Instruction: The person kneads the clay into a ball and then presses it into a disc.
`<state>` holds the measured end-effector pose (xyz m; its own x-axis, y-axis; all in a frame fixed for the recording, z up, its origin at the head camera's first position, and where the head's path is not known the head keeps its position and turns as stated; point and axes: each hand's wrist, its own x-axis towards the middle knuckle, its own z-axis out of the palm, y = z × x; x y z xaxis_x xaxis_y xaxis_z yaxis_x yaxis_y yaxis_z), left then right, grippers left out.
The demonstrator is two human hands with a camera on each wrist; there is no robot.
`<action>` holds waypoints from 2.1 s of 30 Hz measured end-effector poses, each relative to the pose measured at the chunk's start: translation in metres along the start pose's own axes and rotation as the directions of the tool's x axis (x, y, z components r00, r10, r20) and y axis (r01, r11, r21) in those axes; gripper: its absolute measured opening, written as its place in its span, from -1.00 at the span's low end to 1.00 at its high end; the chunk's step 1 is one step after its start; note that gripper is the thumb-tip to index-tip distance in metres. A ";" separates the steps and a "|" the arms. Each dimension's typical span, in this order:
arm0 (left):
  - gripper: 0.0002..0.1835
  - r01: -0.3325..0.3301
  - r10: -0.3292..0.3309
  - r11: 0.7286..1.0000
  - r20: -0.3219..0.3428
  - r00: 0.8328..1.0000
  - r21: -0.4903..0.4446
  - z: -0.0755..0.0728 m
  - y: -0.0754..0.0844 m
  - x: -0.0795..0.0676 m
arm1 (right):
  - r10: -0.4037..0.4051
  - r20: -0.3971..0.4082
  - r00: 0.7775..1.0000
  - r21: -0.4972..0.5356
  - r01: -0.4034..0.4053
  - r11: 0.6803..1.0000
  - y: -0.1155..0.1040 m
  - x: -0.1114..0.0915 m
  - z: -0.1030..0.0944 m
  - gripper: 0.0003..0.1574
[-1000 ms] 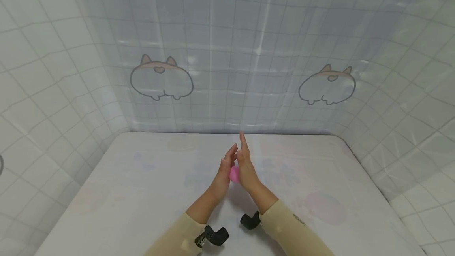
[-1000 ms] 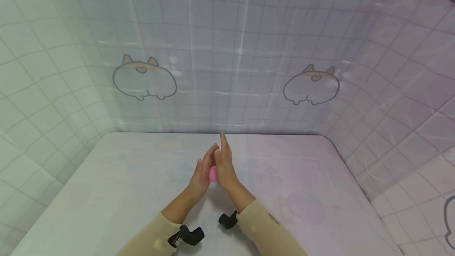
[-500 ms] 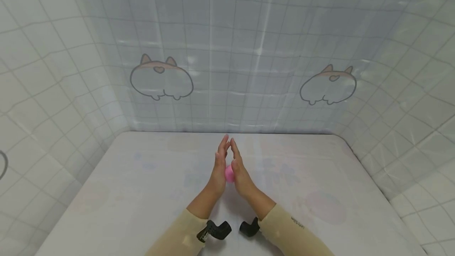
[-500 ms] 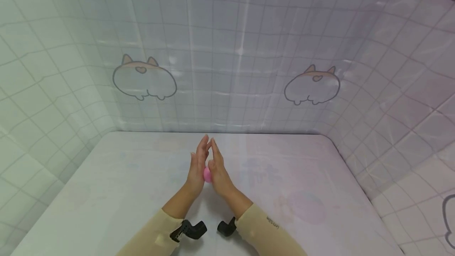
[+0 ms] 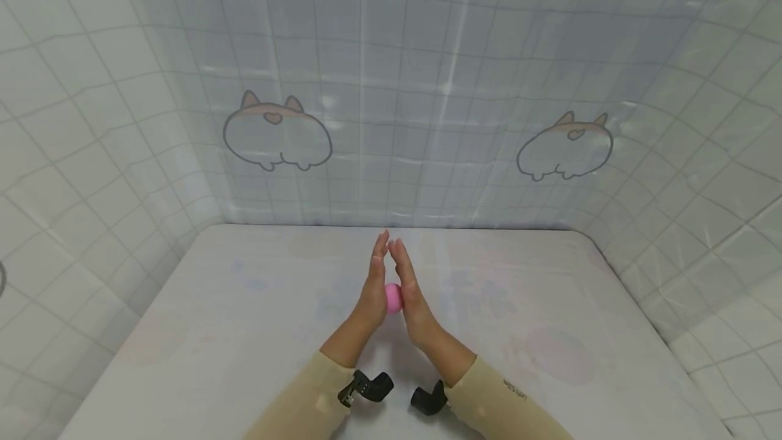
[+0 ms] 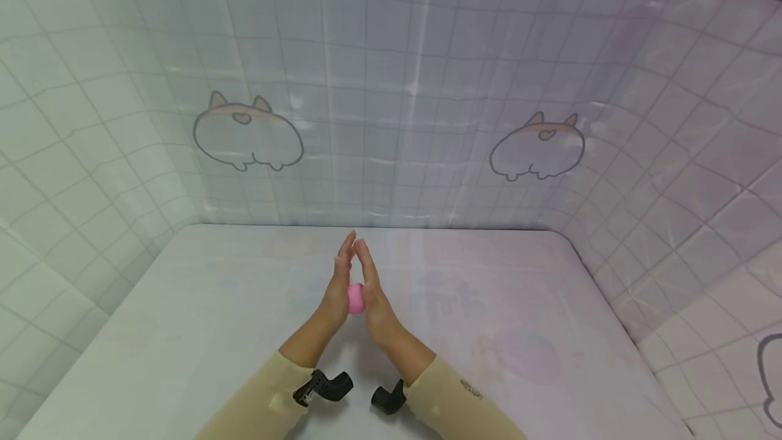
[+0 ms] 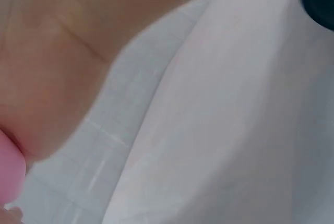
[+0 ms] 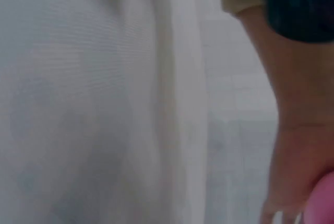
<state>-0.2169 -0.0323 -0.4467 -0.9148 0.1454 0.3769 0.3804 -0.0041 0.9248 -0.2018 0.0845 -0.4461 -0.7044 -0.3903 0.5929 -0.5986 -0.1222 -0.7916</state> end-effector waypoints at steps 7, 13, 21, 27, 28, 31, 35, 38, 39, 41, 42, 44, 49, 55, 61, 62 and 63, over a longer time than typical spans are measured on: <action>-0.25 0.054 -0.059 0.998 0.137 0.989 0.040 0.002 -0.008 -0.005 | 0.041 -0.093 0.995 -0.046 -0.046 0.998 -0.007 0.005 -0.007 0.01; -0.16 0.058 -0.050 0.998 0.225 0.973 -0.026 0.007 -0.003 -0.009 | 0.086 -0.159 0.983 -0.150 -0.110 0.983 -0.003 0.011 -0.015 0.10; 0.02 -0.050 0.096 0.981 0.242 0.966 -0.189 0.011 0.010 -0.012 | 0.183 -0.183 0.966 -0.200 -0.219 0.955 0.007 0.017 -0.024 0.16; -0.01 -0.103 0.166 0.941 0.173 0.971 -0.323 0.009 0.016 -0.012 | 0.260 -0.158 0.952 -0.226 -0.292 0.930 0.013 0.012 -0.024 0.16; -0.01 -0.105 0.168 0.934 0.158 0.973 -0.343 0.008 0.016 -0.012 | 0.266 -0.146 0.953 -0.226 -0.294 0.929 0.013 0.011 -0.023 0.16; -0.02 -0.115 0.167 0.917 0.105 0.980 -0.382 0.007 0.018 -0.012 | 0.244 -0.100 0.964 -0.271 -0.263 0.926 0.012 0.007 -0.019 0.17; -0.03 -0.129 0.155 0.914 0.037 0.987 -0.385 0.005 0.020 -0.012 | 0.125 -0.019 0.992 -0.354 -0.124 0.927 0.010 0.001 -0.013 0.18; -0.04 -0.131 0.143 0.926 0.006 0.990 -0.353 0.003 0.020 -0.012 | 0.015 0.035 0.999 -0.375 -0.001 0.927 0.009 -0.003 -0.008 0.13; -0.04 -0.129 0.137 0.931 -0.001 0.991 -0.340 0.003 0.020 -0.012 | -0.013 0.047 0.999 -0.369 0.029 0.929 0.008 -0.005 -0.006 0.11; -0.06 -0.121 0.123 0.941 -0.014 0.992 -0.315 0.002 0.019 -0.010 | -0.053 0.064 0.997 -0.330 0.071 0.941 0.008 -0.007 -0.003 0.10; -0.07 -0.116 0.116 0.949 -0.018 0.993 -0.293 0.002 0.018 -0.009 | -0.060 0.070 0.996 -0.298 0.078 0.951 0.007 -0.008 -0.002 0.11; -0.10 -0.100 0.097 0.960 -0.024 0.995 -0.261 0.001 0.015 -0.008 | -0.068 0.076 0.995 -0.237 0.084 0.968 0.004 -0.009 0.000 0.12; -0.09 -0.032 0.028 0.982 -0.023 0.999 -0.186 -0.001 0.008 -0.007 | -0.149 0.061 0.987 -0.141 0.156 0.978 -0.008 -0.007 0.004 0.11; -0.16 0.119 -0.117 0.992 0.073 0.990 -0.029 0.000 -0.002 -0.011 | -0.187 -0.030 0.982 -0.093 0.184 0.978 -0.016 -0.001 0.002 0.08; -0.17 0.138 -0.143 0.990 0.195 0.970 0.038 0.004 -0.004 -0.019 | -0.078 -0.120 0.990 -0.140 0.061 0.988 -0.014 0.004 -0.003 0.07; -0.16 0.129 -0.132 0.991 0.214 0.968 0.029 0.004 -0.003 -0.019 | -0.059 -0.135 0.989 -0.151 0.039 0.988 -0.013 0.005 -0.004 0.08; -0.15 0.118 -0.119 0.993 0.235 0.965 0.020 0.004 -0.002 -0.020 | -0.044 -0.148 0.988 -0.164 0.019 0.986 -0.012 0.006 -0.005 0.10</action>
<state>-0.1989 -0.0313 -0.4566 -0.8960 0.3729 0.2413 0.2727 0.0330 0.9615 -0.2009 0.0879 -0.4320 -0.7262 -0.2457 0.6421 -0.6664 0.0222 -0.7452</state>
